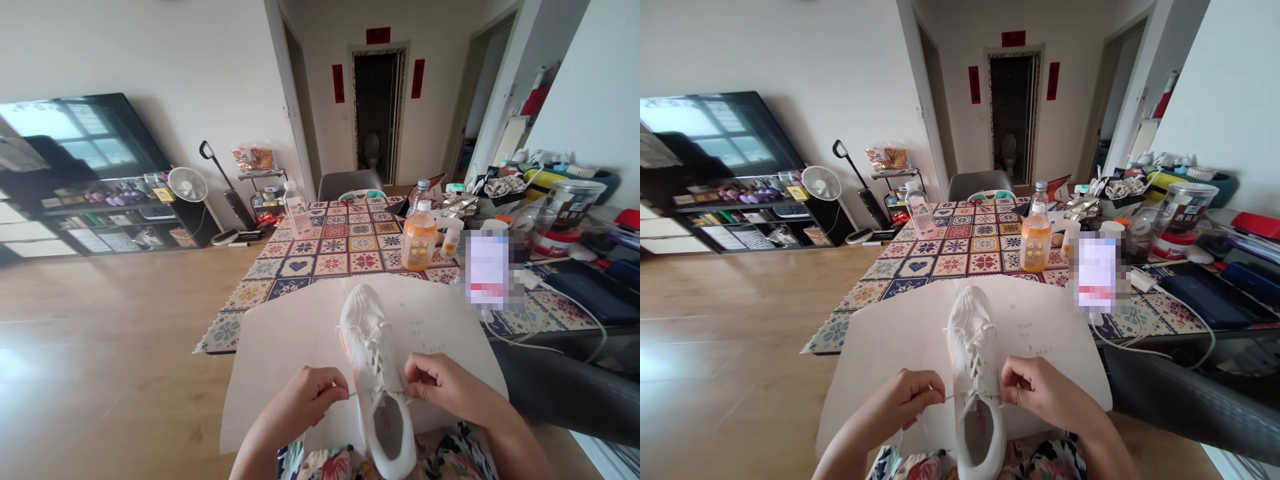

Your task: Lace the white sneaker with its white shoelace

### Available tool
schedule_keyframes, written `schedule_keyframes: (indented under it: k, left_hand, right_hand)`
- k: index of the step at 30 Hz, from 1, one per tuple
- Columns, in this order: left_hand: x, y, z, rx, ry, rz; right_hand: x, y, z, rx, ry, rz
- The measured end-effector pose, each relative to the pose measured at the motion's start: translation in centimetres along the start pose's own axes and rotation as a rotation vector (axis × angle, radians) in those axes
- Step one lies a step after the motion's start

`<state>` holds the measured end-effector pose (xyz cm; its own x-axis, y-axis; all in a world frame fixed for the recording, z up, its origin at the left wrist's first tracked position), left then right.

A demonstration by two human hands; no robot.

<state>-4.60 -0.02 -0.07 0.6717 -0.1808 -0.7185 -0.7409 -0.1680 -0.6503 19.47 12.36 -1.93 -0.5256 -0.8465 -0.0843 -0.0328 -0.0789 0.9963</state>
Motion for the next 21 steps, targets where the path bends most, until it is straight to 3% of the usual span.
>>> schedule_keyframes:
  k: [2,7,9,12,16,18,21]
  left_hand:
    - [0.0,0.2,0.1,0.013,0.022,0.024]
    - [-0.7,1.1,-0.2,0.052,0.038,0.058]
    - [-1.2,1.2,-0.4,0.144,0.000,0.045]
    - [-1.5,0.9,-0.7,0.401,-0.076,-0.076]
    - [-0.1,-0.1,-0.1,0.635,-0.189,-0.409]
    - [1.2,-0.8,0.4,0.671,-0.247,-0.552]
    - [2.7,-2.2,0.9,0.675,-0.355,-0.601]
  right_hand:
    - [-0.1,-0.2,-0.2,0.057,-0.002,-0.029]
    - [-1.2,-0.3,-0.4,-0.024,0.056,-0.059]
    - [-1.6,-0.1,-0.5,-0.082,0.091,-0.026]
    - [-1.7,0.5,-0.4,-0.189,0.148,0.059]
    - [-0.1,1.0,0.0,-0.347,0.167,0.391]
    - [1.2,0.9,0.3,-0.386,0.117,0.504]
    - [2.9,0.5,0.6,-0.393,-0.003,0.490]
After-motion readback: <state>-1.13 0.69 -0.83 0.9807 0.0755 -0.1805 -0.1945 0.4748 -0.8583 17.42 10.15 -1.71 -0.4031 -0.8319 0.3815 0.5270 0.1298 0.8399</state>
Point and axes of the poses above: each hand's wrist, its own z-axis towards the middle knuckle, its own x-axis out of the palm, y = z × x, the point moved 2 cm from there along z, towards the middle knuckle, and after that the axes turned 15 degrees about z, right-handed, at the moved point
